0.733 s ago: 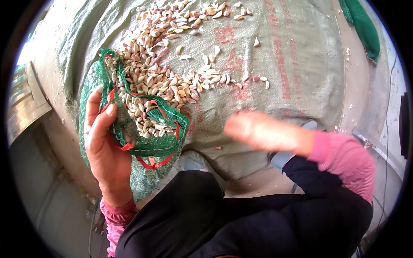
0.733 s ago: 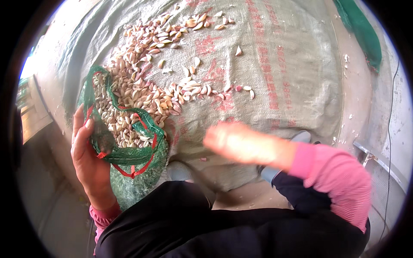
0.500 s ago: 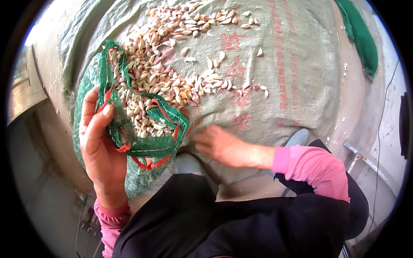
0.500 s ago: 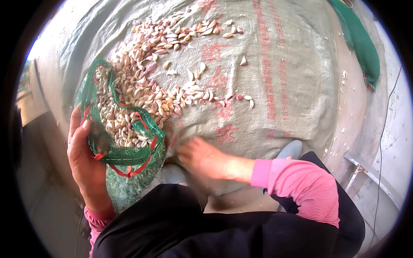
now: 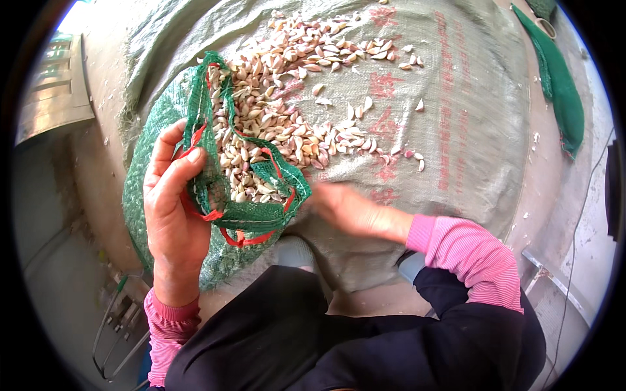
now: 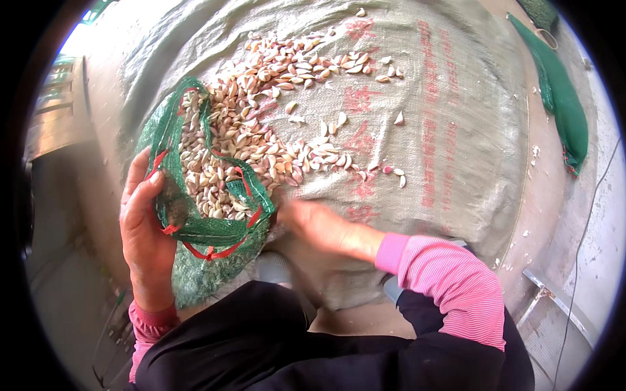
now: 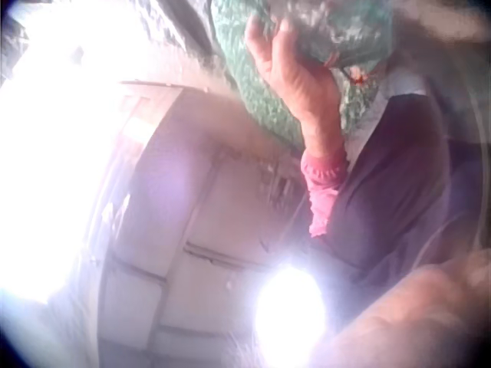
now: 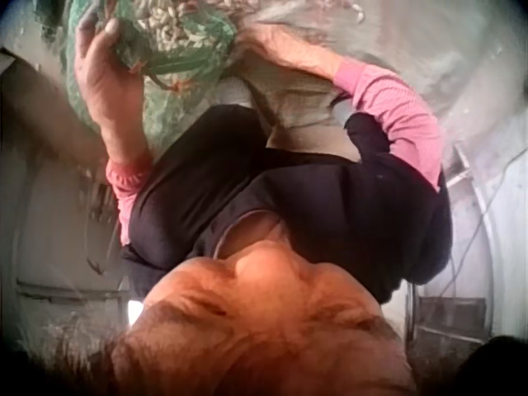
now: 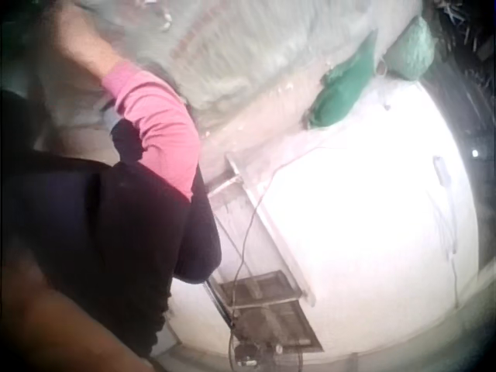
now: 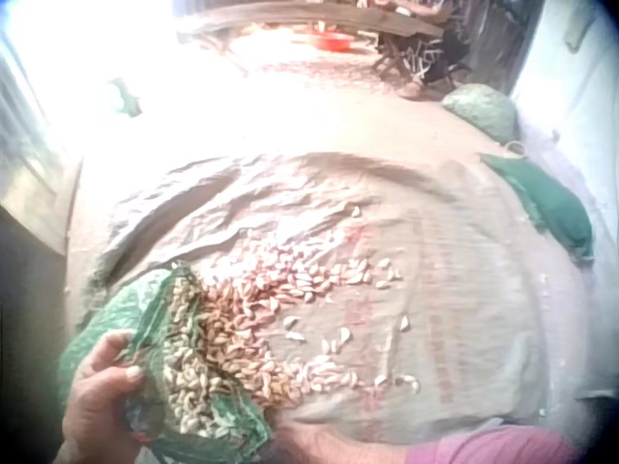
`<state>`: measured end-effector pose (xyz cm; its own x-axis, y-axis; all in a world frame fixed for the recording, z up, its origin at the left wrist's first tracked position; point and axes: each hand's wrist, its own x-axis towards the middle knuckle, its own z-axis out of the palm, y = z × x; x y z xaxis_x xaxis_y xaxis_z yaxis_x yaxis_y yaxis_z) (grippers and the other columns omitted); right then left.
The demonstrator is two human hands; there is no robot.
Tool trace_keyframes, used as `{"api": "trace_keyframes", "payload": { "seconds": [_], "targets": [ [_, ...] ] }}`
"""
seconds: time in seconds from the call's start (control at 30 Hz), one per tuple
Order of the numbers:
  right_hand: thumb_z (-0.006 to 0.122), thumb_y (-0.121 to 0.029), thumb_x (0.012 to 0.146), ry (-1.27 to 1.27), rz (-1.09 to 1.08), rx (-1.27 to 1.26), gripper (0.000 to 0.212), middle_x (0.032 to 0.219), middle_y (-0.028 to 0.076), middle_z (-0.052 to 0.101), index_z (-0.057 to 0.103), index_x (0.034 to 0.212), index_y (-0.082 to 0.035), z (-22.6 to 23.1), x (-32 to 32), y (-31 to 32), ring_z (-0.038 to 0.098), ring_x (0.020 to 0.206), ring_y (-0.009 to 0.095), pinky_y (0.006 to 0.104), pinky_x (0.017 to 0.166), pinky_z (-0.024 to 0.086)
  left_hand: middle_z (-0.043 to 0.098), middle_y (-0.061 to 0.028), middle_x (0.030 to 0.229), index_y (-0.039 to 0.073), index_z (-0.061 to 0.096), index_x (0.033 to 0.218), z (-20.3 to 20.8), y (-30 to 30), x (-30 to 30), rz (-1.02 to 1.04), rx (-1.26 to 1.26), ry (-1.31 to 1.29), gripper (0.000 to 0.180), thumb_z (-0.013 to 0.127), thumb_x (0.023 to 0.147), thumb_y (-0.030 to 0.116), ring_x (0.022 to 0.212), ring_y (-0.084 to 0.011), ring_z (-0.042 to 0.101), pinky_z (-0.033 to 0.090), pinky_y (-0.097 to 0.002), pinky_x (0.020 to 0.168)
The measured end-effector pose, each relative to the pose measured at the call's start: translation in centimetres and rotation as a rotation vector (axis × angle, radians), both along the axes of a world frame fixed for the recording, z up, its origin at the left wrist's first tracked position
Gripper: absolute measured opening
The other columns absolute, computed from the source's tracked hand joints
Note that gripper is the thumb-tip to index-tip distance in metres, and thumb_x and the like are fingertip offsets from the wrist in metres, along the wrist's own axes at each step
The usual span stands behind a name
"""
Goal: The person sorts garlic cloves on a tarp, places them into a green mesh bag, ties the bag shut, and then lifts and shakes the tarp to clear it.
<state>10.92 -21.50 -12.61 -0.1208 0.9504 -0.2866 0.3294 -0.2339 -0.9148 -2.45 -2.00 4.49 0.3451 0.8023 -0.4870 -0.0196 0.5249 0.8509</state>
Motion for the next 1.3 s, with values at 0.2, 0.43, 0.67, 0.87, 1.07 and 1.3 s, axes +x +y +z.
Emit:
{"api": "trace_keyframes", "payload": {
  "seconds": [0.2, 0.43, 0.67, 0.87, 1.07, 1.3],
  "targets": [
    [0.069, -0.019, 0.088, -0.353, -0.093, 0.496, 0.019, 0.104, 0.012, 0.066, 0.069, 0.105, -0.01, 1.7, 6.1, 8.8, 0.065, 0.097, 0.029, 0.0359, 0.081, 0.055, 0.069, -0.0055, 0.095, 0.004, 0.054, 0.126, 0.3, 0.7, -3.7, 0.046, -0.056, -0.071, 0.037, 0.058, 0.09, 0.0, 0.08, -0.0113, 0.066, 0.056, -0.0257, 0.073],
    [0.063, -0.04, 0.091, -0.805, -0.173, 0.836, 0.034, 0.127, 0.003, 0.063, 0.069, 0.115, -0.015, -0.5, 10.9, 26.5, 0.05, 0.121, 0.026, 0.0475, 0.104, 0.038, 0.065, -0.0037, 0.09, 0.005, 0.053, 0.127, 0.7, 0.6, -1.3, 0.093, -0.097, -0.033, 0.036, 0.056, 0.092, 0.005, 0.073, -0.0109, 0.063, 0.054, -0.0245, 0.063],
    [0.061, -0.027, 0.093, -0.642, -0.076, 0.603, 0.023, 0.114, 0.007, 0.064, 0.07, 0.107, -0.012, -3.8, 4.7, 28.0, 0.053, 0.116, 0.024, 0.0466, 0.104, 0.036, 0.069, -0.0066, 0.105, 0.004, 0.054, 0.125, -0.5, 1.4, -0.5, 0.126, -0.145, -0.093, 0.033, 0.057, 0.092, 0.005, 0.088, -0.013, 0.067, 0.056, -0.0276, 0.078],
    [0.065, -0.041, 0.09, -0.856, -0.377, 0.808, 0.025, 0.114, 0.003, 0.065, 0.072, 0.104, -0.022, -1.2, 11.4, 23.5, 0.052, 0.117, 0.026, 0.0455, 0.103, 0.033, 0.07, -0.011, 0.109, 0.001, 0.049, 0.13, -1.2, 1.6, -1.4, 0.066, -0.216, -0.1, 0.04, 0.063, 0.092, 0.002, 0.094, -0.0151, 0.069, 0.058, -0.0307, 0.084],
    [0.058, -0.041, 0.097, -0.882, -0.36, 0.646, 0.035, 0.121, 0.008, 0.067, 0.07, 0.117, -0.015, -4.5, 10.5, 23.6, 0.057, 0.115, 0.025, 0.0428, 0.104, 0.041, 0.068, -0.0116, 0.114, 0.0, 0.048, 0.136, -1.5, 1.9, 1.0, 0.063, -0.237, -0.082, 0.046, 0.064, 0.092, 0.003, 0.097, -0.0164, 0.068, 0.057, -0.0317, 0.087],
    [0.064, -0.022, 0.091, -0.152, -0.564, 0.601, 0.024, 0.115, 0.011, 0.068, 0.07, 0.11, -0.008, -1.9, 0.0, 22.0, 0.063, 0.102, 0.027, 0.04, 0.09, 0.05, 0.068, -0.0097, 0.117, 0.002, 0.05, 0.137, -1.4, 1.6, 0.6, 0.038, -0.192, -0.065, 0.046, 0.061, 0.093, 0.006, 0.098, -0.0153, 0.067, 0.057, -0.0308, 0.086]
  ]
}}
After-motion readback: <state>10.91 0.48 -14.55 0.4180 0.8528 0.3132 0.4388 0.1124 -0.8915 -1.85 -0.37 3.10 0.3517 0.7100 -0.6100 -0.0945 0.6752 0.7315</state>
